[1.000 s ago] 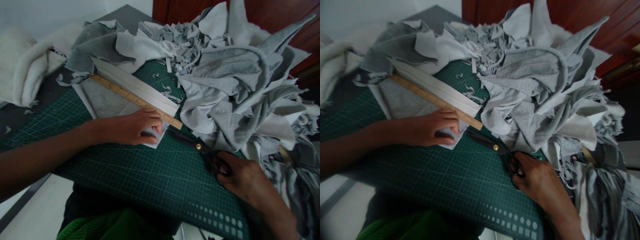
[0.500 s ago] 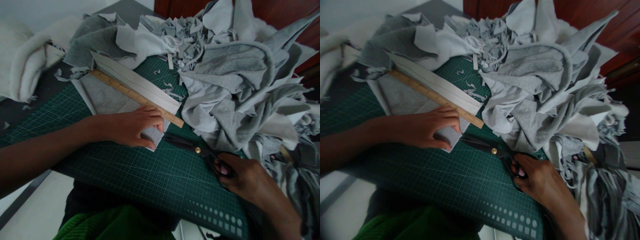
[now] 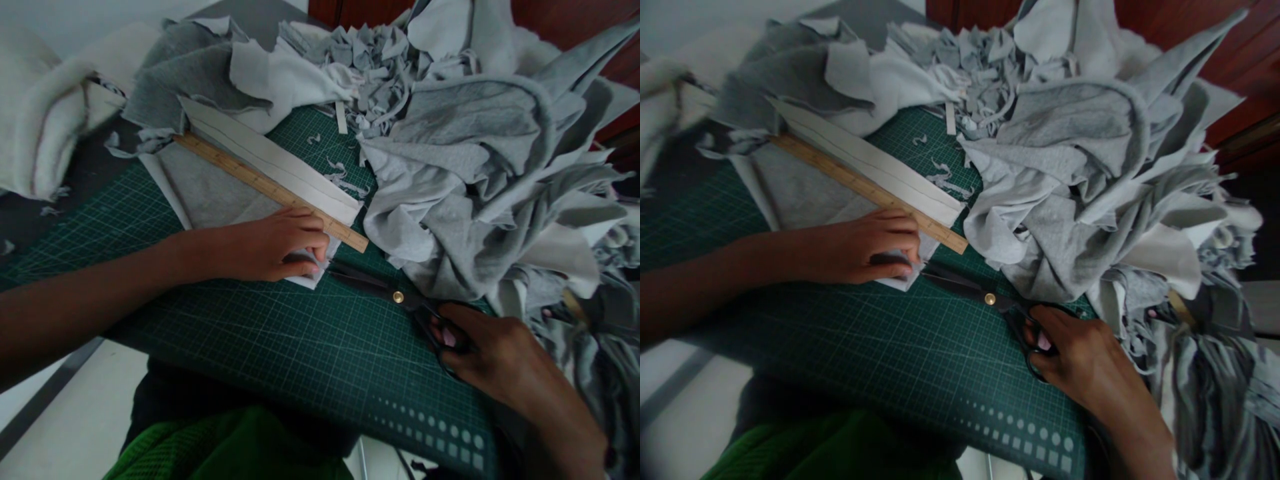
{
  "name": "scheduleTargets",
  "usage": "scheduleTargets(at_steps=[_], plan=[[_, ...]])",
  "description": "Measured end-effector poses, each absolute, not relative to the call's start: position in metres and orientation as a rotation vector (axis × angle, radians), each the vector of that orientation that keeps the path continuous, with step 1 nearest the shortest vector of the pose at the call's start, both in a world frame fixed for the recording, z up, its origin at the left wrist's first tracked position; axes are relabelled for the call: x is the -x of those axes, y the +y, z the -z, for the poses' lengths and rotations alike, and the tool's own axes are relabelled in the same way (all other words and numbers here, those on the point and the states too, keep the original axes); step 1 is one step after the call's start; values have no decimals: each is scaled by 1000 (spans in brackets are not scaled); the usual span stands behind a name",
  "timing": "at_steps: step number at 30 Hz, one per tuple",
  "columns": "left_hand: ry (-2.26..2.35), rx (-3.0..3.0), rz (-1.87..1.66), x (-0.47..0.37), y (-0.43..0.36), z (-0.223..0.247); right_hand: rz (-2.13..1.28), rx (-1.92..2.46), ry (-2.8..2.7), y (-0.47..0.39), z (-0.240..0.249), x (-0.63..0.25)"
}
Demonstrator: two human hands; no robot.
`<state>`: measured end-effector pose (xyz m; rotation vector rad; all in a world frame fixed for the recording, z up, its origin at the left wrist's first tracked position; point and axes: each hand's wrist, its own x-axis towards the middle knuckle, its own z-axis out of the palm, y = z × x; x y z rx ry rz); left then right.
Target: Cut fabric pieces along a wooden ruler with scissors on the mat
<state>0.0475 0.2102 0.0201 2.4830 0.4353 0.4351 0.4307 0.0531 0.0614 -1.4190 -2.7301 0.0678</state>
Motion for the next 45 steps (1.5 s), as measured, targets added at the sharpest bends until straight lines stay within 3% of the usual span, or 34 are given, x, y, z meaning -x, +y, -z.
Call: scheduleTargets(at_steps=[45], plan=[[466, -2447, -451, -49, 209, -20, -47, 1461, -2750, 49, -54, -435]])
